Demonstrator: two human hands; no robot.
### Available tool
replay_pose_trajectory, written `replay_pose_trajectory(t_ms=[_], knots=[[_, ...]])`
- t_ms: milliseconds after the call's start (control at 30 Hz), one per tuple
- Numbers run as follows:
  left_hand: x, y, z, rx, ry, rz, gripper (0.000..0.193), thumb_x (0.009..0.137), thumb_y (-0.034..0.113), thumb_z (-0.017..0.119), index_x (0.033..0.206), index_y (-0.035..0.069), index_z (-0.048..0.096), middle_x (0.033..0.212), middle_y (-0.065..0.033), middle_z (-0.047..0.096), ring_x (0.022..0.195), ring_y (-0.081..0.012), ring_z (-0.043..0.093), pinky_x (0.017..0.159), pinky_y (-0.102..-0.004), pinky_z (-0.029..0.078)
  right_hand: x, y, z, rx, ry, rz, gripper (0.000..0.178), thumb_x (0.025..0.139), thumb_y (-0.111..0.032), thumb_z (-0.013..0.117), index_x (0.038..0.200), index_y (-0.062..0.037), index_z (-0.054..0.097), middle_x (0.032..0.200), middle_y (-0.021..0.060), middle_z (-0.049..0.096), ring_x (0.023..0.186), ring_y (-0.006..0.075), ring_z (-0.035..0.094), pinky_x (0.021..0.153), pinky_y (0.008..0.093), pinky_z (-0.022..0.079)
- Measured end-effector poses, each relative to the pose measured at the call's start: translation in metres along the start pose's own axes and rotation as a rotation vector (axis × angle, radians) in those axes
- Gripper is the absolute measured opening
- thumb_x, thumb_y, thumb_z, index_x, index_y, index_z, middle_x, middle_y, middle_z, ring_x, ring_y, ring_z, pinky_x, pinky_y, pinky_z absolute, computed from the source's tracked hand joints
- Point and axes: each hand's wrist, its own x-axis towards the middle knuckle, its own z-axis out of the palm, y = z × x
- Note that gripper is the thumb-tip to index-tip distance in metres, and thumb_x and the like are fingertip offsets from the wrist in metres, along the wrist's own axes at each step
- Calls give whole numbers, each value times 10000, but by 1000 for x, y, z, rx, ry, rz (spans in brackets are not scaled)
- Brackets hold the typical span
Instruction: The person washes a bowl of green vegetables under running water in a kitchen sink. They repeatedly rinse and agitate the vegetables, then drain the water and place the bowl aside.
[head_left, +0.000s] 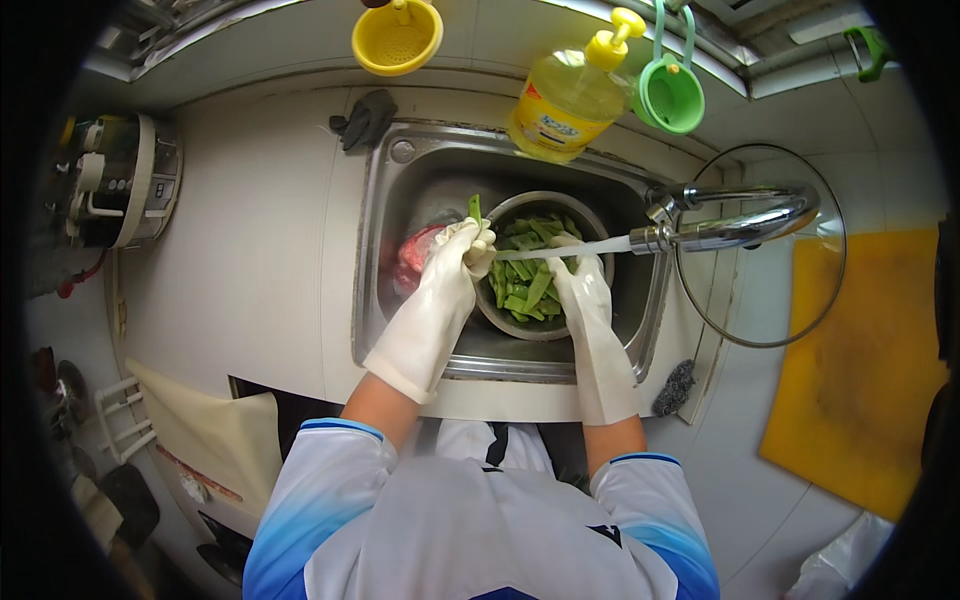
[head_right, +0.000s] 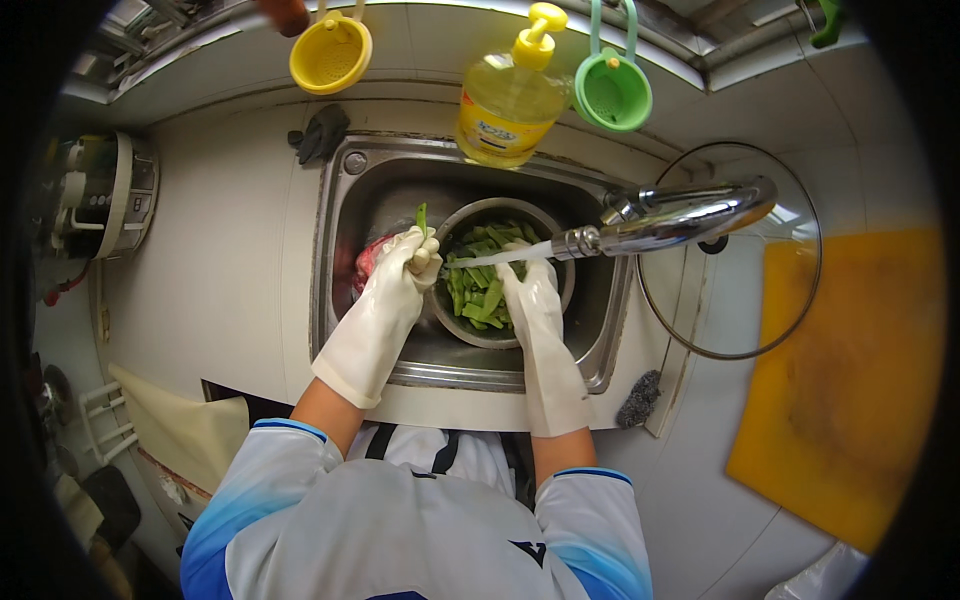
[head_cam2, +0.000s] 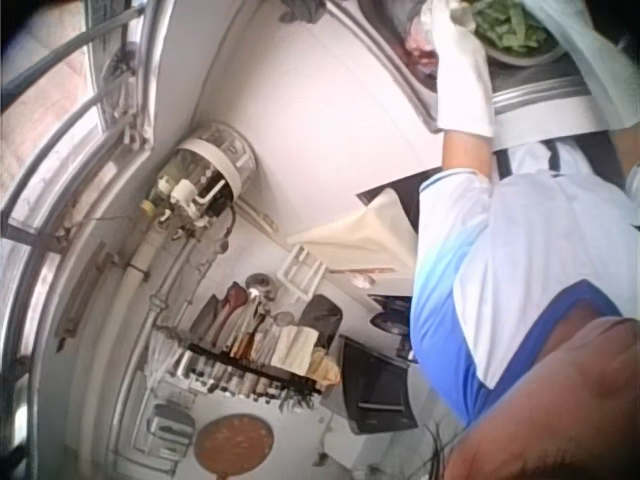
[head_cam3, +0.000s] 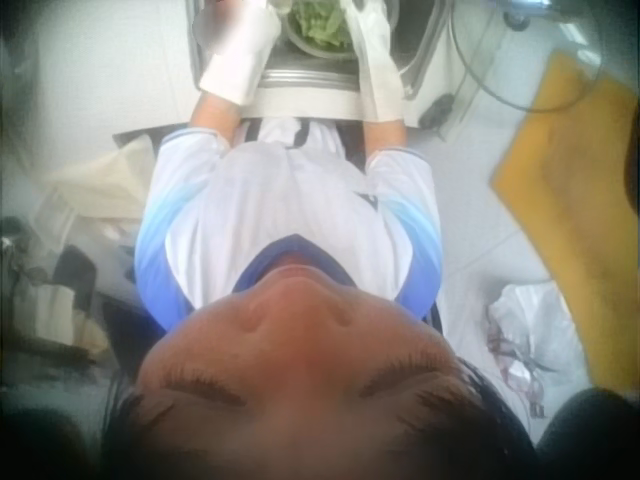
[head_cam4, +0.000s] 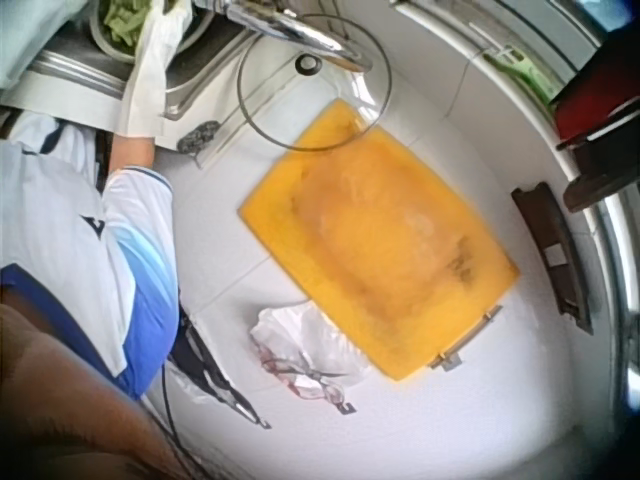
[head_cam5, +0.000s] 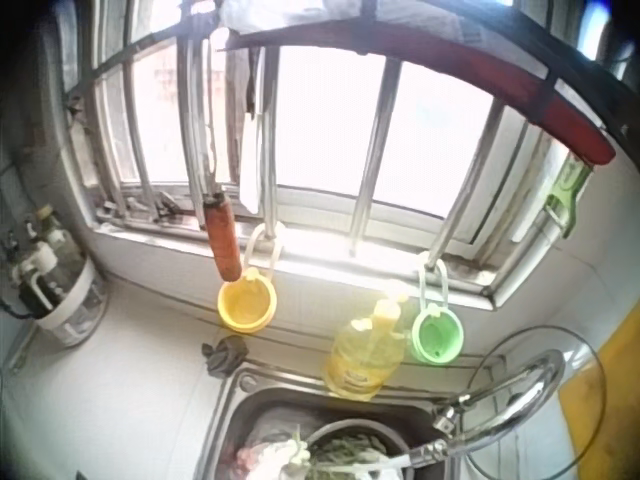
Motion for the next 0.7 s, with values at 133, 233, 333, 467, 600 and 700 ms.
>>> replay_pose_trajectory(t_ms=[133,233,333,467,600,700], knots=[[-3,12,5,134,-204,-83,154,1058,196,647,1046,51,697,831,-9,725,633,-50,597,593,-187,448,-8,-5,-1,207,-70,79,439,1026,-341,671,1420,-150,701,1495,157,606,1363,284,603,1168,393,457],[-31,3,22,365,-203,-64,162,1043,210,633,1041,58,689,825,4,720,605,-19,547,563,-170,382,-2,4,14,547,-188,7,379,1043,-262,682,1364,-65,726,1316,102,728,1192,188,674,1068,329,497],[-37,-8,22,438,-146,40,174,1042,204,632,1064,44,697,907,-28,744,723,-56,631,682,-205,487,-11,-17,29,851,-314,-5,463,1043,-229,712,1415,36,639,1265,80,725,1138,135,665,998,282,518],[-20,-7,33,460,-86,104,175,1044,168,624,1093,16,697,935,-48,743,767,-97,668,728,-249,534,4,-61,32,730,-376,-40,396,1056,-199,645,1391,12,659,1220,114,757,1074,170,722,948,287,571],[-12,-1,50,532,-136,40,153,1033,103,631,1099,-20,691,915,-70,748,755,-109,670,737,-252,551,49,-70,35,608,-231,36,360,1078,-297,615,1163,31,738,1105,132,806,991,205,755,920,326,596],[-19,-14,43,484,-255,-68,167,1050,105,619,1108,-34,691,891,-87,762,747,-109,675,741,-237,553,75,-56,33,771,-260,100,427,1124,-351,585,1142,45,742,1134,149,797,1042,237,751,956,359,581]])
